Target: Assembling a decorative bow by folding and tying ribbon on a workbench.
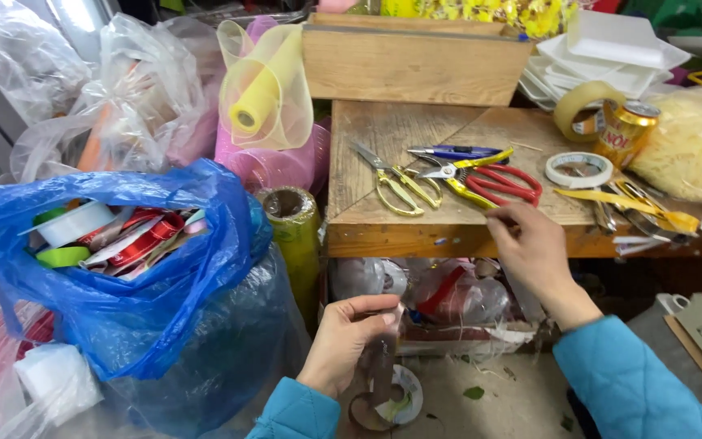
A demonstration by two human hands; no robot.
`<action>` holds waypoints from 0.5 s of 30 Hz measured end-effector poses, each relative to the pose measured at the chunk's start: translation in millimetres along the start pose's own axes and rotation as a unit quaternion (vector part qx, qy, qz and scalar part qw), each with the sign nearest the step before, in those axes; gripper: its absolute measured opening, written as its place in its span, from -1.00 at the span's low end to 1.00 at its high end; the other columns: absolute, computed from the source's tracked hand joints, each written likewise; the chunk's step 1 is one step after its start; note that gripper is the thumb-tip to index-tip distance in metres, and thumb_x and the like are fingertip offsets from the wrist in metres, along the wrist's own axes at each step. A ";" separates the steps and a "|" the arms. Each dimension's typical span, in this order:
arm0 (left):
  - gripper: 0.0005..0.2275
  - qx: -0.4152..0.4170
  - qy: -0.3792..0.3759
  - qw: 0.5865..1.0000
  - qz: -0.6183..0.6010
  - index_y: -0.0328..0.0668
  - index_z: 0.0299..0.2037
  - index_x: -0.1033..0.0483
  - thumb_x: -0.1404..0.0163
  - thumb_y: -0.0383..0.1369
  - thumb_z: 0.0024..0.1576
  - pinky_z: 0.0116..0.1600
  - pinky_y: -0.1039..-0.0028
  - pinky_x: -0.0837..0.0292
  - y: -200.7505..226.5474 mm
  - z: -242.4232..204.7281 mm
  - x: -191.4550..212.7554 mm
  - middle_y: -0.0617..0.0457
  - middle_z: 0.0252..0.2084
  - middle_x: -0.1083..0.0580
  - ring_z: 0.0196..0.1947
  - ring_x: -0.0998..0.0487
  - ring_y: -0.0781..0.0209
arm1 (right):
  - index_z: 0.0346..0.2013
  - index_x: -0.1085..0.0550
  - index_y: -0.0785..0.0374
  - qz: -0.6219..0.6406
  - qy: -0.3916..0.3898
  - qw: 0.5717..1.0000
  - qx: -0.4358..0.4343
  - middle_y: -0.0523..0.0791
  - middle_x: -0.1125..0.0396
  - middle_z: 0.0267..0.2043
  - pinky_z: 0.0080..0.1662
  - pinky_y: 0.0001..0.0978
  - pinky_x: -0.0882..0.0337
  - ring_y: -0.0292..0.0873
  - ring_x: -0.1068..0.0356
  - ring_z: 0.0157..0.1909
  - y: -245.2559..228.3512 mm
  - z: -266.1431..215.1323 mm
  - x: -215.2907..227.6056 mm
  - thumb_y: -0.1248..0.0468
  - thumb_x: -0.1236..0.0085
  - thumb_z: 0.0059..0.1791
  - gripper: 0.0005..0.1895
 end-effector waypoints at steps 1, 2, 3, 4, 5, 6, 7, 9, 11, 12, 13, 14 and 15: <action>-0.71 0.002 0.027 0.999 -0.029 -0.43 0.00 -0.71 -0.17 -0.64 0.06 0.08 0.40 -0.63 -0.4 2.3 6.7 -0.25 0.00 -0.69 -0.01 -0.69 0.00 | -0.07 -0.62 0.19 -0.012 -0.026 0.999 0.032 -0.10 -0.54 -0.07 -0.04 -0.22 -0.49 -0.10 -0.50 -0.07 -9.7 14.6 -14.2 0.23 -0.13 0.09 -0.80; -0.71 0.005 0.055 0.997 -0.058 -0.43 -0.03 -0.72 -0.18 -0.64 0.02 0.02 0.41 -0.61 -1.8 3.9 14.1 -0.25 0.03 -0.69 0.00 -0.68 -0.01 | -0.05 -0.63 0.20 -0.024 -0.053 0.996 0.064 -0.08 -0.55 -0.06 -0.06 -0.22 -0.50 -0.11 -0.50 -0.08 -19.5 27.7 -29.6 0.22 -0.12 0.09 -0.78; -0.71 0.003 0.058 0.997 -0.060 -0.43 -0.03 -0.72 -0.18 -0.64 0.02 0.02 0.41 -0.61 -0.4 7.8 18.4 -0.25 0.03 -0.69 0.00 -0.68 -0.01 | -0.05 -0.63 0.20 -0.023 -0.055 0.996 0.067 -0.08 -0.55 -0.06 -0.06 -0.22 -0.50 -0.11 -0.50 -0.08 -29.1 42.1 -40.1 0.22 -0.12 0.09 -0.78; -0.70 -0.008 0.068 0.996 -0.056 -0.43 0.01 -0.71 -0.13 -0.64 0.06 0.06 0.39 -0.62 1.0 9.7 24.8 -0.23 0.04 -0.67 0.01 -0.67 0.00 | -0.08 -0.62 0.21 -0.065 -0.090 0.990 0.081 -0.05 -0.51 -0.10 -0.07 -0.13 -0.44 -0.04 -0.46 -0.09 -39.6 52.8 -58.4 0.13 -0.08 0.10 -0.73; -0.69 -0.018 0.078 0.995 -0.051 -0.42 0.05 -0.69 -0.09 -0.63 0.09 0.10 0.37 -0.64 2.3 11.6 31.2 -0.22 0.05 -0.66 0.01 -0.66 0.01 | -0.10 -0.62 0.22 -0.107 -0.125 0.982 0.095 -0.02 -0.47 -0.14 -0.09 -0.05 -0.38 0.03 -0.41 -0.09 -49.6 62.7 -77.0 0.05 -0.04 0.11 -0.66; -0.69 -0.017 0.083 0.995 -0.053 -0.42 0.05 -0.69 -0.09 -0.63 0.09 0.10 0.37 -0.64 4.1 11.8 35.0 -0.22 0.05 -0.66 0.01 -0.66 0.01 | -0.10 -0.62 0.22 -0.105 -0.129 0.981 0.097 -0.02 -0.47 -0.14 -0.09 -0.05 -0.38 0.03 -0.41 -0.09 -67.4 69.1 -84.6 0.05 -0.04 0.11 -0.66; -0.67 -0.017 0.081 0.995 -0.056 -0.40 0.07 -0.69 -0.07 -0.64 0.09 0.03 0.41 -0.62 6.0 12.4 37.6 -0.21 0.05 -0.66 -0.03 -0.65 0.03 | -0.13 -0.58 0.21 -0.174 -0.184 0.965 0.066 -0.01 -0.48 -0.17 -0.12 -0.05 -0.46 0.03 -0.44 -0.12 -75.8 73.4 -101.0 -0.10 -0.07 0.09 -0.57; -0.65 -0.012 0.082 0.995 -0.060 -0.38 0.09 -0.68 -0.05 -0.66 0.09 -0.05 0.44 -0.60 7.6 10.6 41.0 -0.20 0.05 -0.66 -0.06 -0.64 0.06 | -0.16 -0.54 0.20 -0.242 -0.241 0.939 0.033 0.00 -0.48 -0.20 -0.15 -0.04 -0.54 0.04 -0.47 -0.14 -79.5 85.7 -122.8 -0.25 -0.09 0.08 -0.45; -0.64 -0.029 0.071 0.995 -0.067 -0.39 0.06 -0.69 -0.07 -0.68 0.04 -0.05 0.46 -0.62 16.5 6.1 43.6 -0.22 0.02 -0.67 -0.08 -0.66 0.07 | -0.06 -0.52 0.22 -0.247 -0.297 0.922 -0.038 0.02 -0.50 -0.11 -0.18 -0.05 -0.46 0.09 -0.48 -0.12 -66.1 104.7 -145.5 -0.22 -0.24 0.01 -0.44; -0.64 -0.028 0.076 0.994 -0.069 -0.39 0.06 -0.69 -0.07 -0.68 0.04 -0.05 0.46 -0.62 15.9 6.3 48.0 -0.22 0.02 -0.67 -0.08 -0.66 0.07 | -0.06 -0.52 0.22 -0.246 -0.301 0.921 -0.036 0.02 -0.50 -0.11 -0.18 -0.05 -0.46 0.09 -0.48 -0.12 -74.1 110.3 -145.7 -0.22 -0.24 0.01 -0.44; -0.63 -0.035 0.075 0.994 -0.070 -0.37 0.06 -0.69 -0.05 -0.70 0.04 0.05 0.40 -0.64 16.6 6.4 51.2 -0.21 0.05 -0.66 0.01 -0.66 0.03 | -0.15 -0.53 0.27 -0.244 -0.317 0.913 -0.084 0.02 -0.48 -0.16 -0.19 -0.10 -0.44 0.05 -0.46 -0.15 -73.0 113.5 -145.0 -0.18 -0.30 -0.02 -0.46; -0.62 -0.042 0.071 0.994 -0.072 -0.35 0.06 -0.68 -0.04 -0.72 0.04 0.15 0.35 -0.65 17.8 8.2 52.0 -0.21 0.08 -0.66 0.11 -0.65 0.00 | -0.24 -0.54 0.32 -0.244 -0.330 0.902 -0.133 0.01 -0.46 -0.21 -0.19 -0.15 -0.43 0.00 -0.43 -0.18 -70.9 117.5 -141.0 -0.14 -0.36 -0.04 -0.46; -0.62 -0.041 0.072 0.994 -0.074 -0.35 0.06 -0.68 -0.04 -0.72 0.04 0.15 0.35 -0.65 19.8 7.0 55.6 -0.21 0.08 -0.66 0.11 -0.65 0.00 | -0.24 -0.54 0.32 -0.245 -0.331 0.902 -0.132 0.01 -0.46 -0.21 -0.19 -0.15 -0.43 0.00 -0.43 -0.18 -71.5 118.1 -135.2 -0.14 -0.36 -0.04 -0.46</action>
Point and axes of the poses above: each hand's wrist, its own z-axis towards the middle knuckle, its own x-axis out of the back of the hand, y = z × x, the point moved 9 cm from there along z, towards the middle knuckle
